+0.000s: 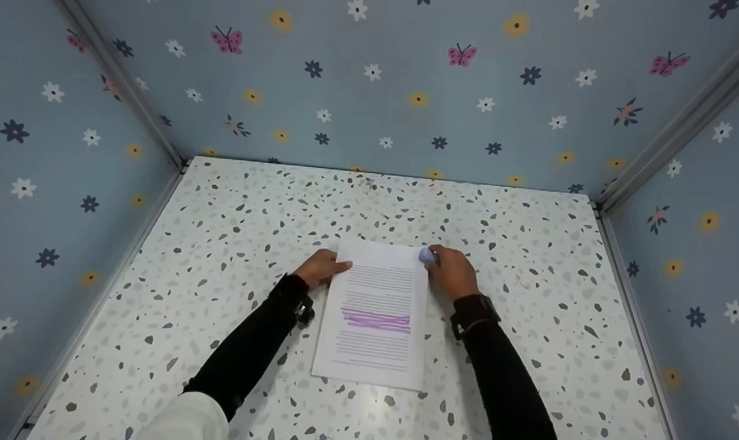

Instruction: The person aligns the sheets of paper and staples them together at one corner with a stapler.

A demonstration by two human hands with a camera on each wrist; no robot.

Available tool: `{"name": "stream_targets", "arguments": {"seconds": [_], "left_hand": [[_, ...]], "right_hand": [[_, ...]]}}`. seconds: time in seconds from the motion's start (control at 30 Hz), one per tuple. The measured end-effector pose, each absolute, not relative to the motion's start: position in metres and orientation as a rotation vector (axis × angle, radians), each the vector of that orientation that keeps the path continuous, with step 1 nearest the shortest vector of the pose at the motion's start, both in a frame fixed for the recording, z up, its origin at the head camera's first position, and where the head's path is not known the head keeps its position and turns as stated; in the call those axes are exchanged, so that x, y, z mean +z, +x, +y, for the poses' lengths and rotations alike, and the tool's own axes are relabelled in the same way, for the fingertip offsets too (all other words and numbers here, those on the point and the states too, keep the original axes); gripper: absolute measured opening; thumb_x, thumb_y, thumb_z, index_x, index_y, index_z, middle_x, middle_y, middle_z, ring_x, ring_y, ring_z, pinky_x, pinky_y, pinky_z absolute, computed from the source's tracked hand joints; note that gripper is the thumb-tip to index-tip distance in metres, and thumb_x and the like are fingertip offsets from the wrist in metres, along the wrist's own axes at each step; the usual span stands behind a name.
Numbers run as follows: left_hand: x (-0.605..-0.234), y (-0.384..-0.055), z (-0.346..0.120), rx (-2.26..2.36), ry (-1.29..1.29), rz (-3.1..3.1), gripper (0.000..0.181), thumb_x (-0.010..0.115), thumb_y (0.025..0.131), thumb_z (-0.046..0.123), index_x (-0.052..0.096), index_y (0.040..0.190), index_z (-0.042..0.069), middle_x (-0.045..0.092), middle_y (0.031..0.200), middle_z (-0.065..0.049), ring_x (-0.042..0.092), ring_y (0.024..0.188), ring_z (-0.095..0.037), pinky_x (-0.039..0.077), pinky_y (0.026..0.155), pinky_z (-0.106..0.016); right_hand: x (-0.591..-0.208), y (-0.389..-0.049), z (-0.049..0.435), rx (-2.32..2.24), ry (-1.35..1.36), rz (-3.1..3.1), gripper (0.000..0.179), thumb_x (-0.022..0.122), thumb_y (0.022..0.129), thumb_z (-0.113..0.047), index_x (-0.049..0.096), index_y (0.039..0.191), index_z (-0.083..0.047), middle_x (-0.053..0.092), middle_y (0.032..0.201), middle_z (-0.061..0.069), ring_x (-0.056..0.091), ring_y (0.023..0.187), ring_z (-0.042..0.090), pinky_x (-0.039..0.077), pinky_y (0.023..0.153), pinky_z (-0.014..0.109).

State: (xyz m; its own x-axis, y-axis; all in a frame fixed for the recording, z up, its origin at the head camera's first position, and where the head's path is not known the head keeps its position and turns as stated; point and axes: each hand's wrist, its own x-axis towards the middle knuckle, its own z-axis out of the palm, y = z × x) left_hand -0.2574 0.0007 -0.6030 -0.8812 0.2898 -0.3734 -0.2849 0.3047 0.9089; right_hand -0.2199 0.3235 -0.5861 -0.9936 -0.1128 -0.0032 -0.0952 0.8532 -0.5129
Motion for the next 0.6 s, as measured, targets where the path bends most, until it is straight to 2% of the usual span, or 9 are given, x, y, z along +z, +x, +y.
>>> {"name": "stream_targets", "arguments": {"seconds": [0.2,0.43,0.5,0.6], "left_hand": [[-0.6017,-0.2584,0.0017,1.674,0.012,2.039,0.02,0.07,0.096,0.007,0.07,0.096,-0.013,0.068,0.075,-0.011,0.059,0.059,-0.014,0.049,0.057,-0.024],[-0.602,-0.2578,0.0033,1.641,-0.02,2.045,0.021,0.07,0.096,0.009,0.07,0.1,-0.011,0.07,0.078,-0.011,0.061,0.061,-0.014,0.05,0.058,-0.024],[-0.6026,-0.2574,0.0031,1.629,-0.034,2.051,0.021,0.07,0.096,0.01,0.071,0.102,-0.01,0.069,0.078,-0.011,0.06,0.062,-0.014,0.05,0.058,-0.023],[-0.605,-0.2568,0.0024,1.599,-0.045,2.081,0.022,0.07,0.097,0.012,0.07,0.101,-0.009,0.068,0.077,-0.009,0.059,0.062,-0.013,0.048,0.058,-0.023]], "right_hand": [[-0.5847,-0.2207,0.3225,-0.841,-0.182,3.001,0.035,0.065,0.1,-0.01,0.064,0.132,0.003,0.067,0.126,0.023,0.061,0.119,0.04,0.045,0.102,0.054],[-0.5858,-0.221,0.3219,-0.849,-0.194,2.994,0.017,0.064,0.102,-0.015,0.072,0.113,-0.006,0.072,0.114,0.014,0.066,0.11,0.034,0.049,0.097,0.052],[-0.5847,-0.2209,0.3206,-0.83,-0.181,2.985,0.02,0.064,0.102,-0.016,0.07,0.117,-0.004,0.072,0.115,0.015,0.066,0.11,0.035,0.048,0.097,0.053],[-0.5816,-0.221,0.318,-0.798,-0.138,2.968,0.035,0.063,0.102,-0.017,0.063,0.132,0.0,0.069,0.118,0.021,0.064,0.111,0.038,0.048,0.097,0.055]]}}
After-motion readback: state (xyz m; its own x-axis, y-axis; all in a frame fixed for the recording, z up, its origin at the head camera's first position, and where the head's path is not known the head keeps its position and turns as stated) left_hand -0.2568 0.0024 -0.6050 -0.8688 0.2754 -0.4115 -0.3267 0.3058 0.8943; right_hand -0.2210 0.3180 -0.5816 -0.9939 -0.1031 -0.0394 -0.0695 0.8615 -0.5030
